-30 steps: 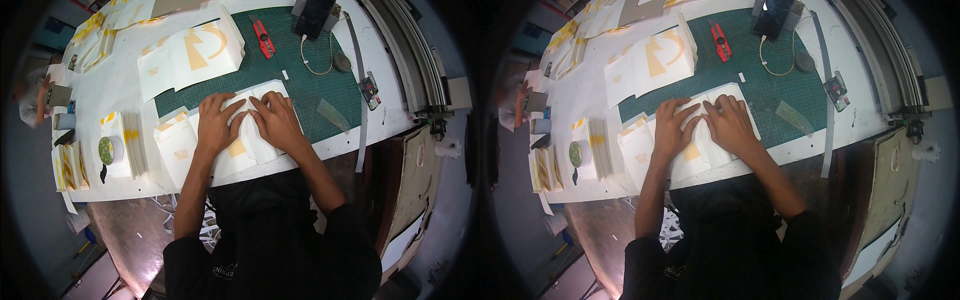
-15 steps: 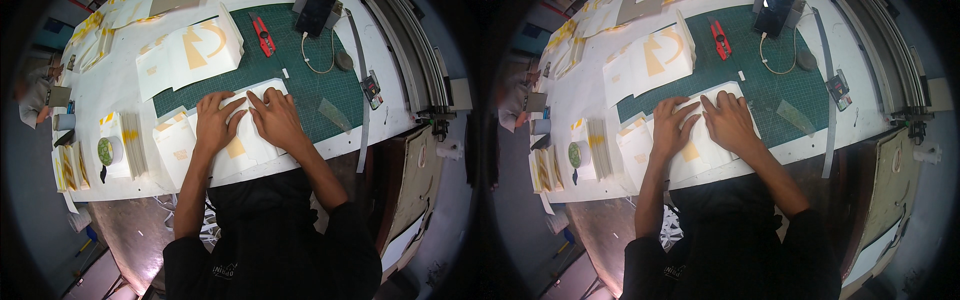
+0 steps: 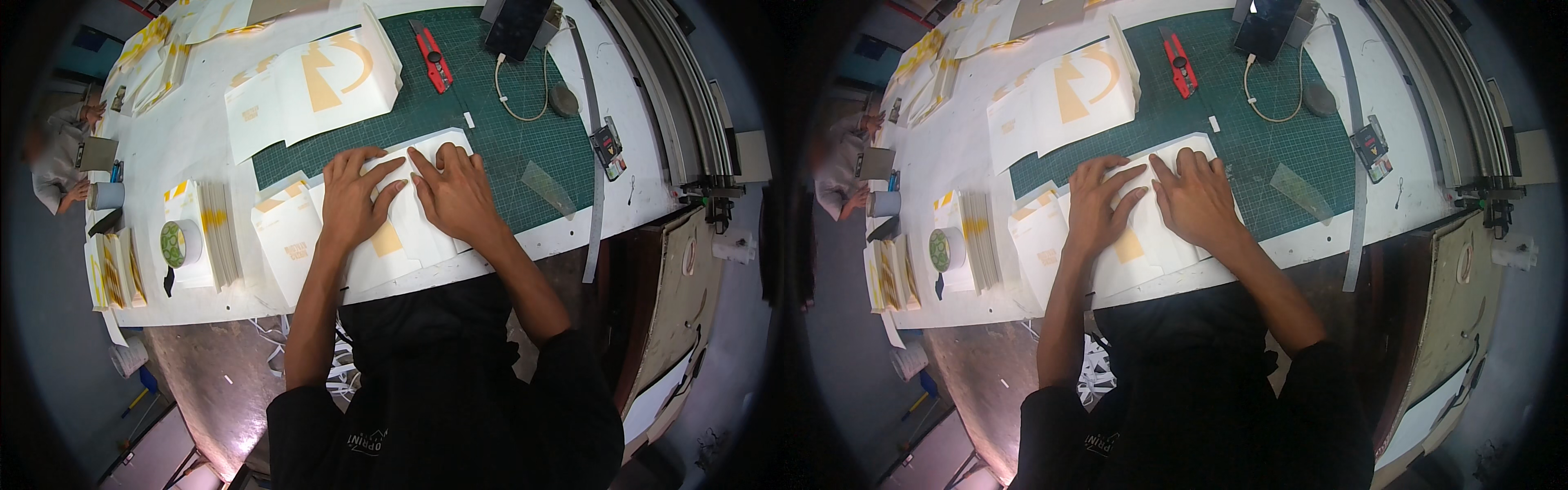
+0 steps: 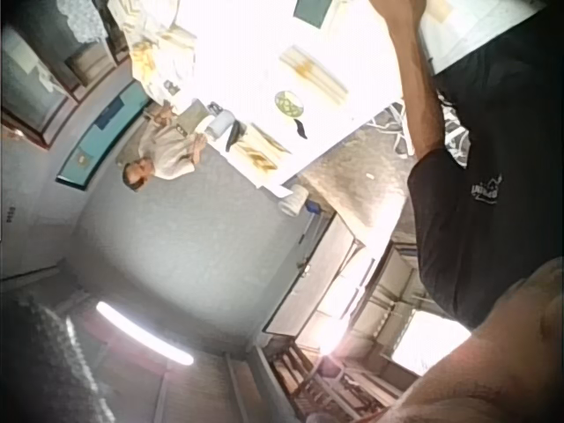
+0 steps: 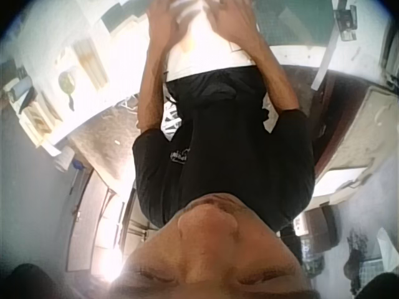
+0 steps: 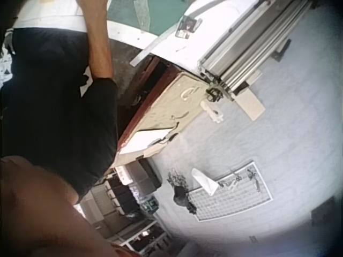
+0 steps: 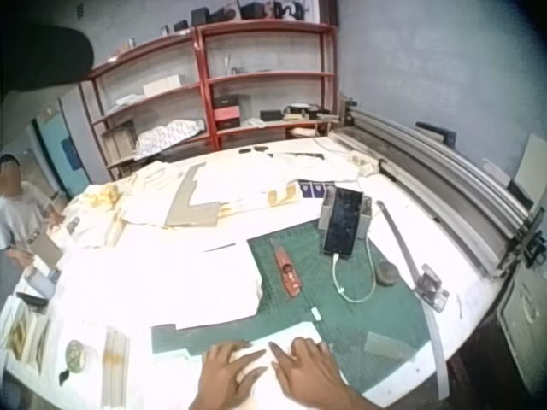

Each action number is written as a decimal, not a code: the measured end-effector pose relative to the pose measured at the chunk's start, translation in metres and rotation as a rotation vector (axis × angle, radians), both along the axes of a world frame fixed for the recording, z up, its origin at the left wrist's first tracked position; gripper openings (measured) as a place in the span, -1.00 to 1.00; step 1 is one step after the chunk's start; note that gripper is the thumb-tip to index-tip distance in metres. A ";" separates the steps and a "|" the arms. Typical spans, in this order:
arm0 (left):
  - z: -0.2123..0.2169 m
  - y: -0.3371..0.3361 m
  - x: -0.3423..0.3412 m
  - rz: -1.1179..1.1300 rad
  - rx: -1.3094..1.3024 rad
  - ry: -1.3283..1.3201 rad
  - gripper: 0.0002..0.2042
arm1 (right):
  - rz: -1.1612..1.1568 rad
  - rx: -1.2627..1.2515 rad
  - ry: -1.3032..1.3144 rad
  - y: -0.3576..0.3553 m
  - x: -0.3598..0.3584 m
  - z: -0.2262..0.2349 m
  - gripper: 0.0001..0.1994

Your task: The person assembles paper products by folding white sheets with yellow printed designs. They use a red utility knife to trim edges and a clear plastic scraper to smooth the folds on a green cutting mat. The person handles the sheets one at a time, stacking the finished items.

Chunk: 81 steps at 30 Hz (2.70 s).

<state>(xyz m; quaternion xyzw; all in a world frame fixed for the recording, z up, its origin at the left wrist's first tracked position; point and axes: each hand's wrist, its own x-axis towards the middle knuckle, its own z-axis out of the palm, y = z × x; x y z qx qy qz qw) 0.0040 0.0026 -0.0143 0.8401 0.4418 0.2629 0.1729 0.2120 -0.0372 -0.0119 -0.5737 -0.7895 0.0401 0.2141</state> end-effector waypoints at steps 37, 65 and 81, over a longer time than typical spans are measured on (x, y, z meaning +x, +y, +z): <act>-0.004 0.003 -0.004 0.012 -0.058 -0.101 -0.45 | 0.334 0.057 0.079 -0.084 0.010 0.006 -0.42; -0.007 -0.002 -0.003 0.242 -0.178 -0.374 -0.52 | 0.191 0.165 0.170 -0.094 -0.011 -0.019 -0.55; -0.006 -0.001 -0.003 0.162 -0.083 -0.276 -0.86 | 0.069 0.037 0.575 -0.027 0.004 0.006 -0.79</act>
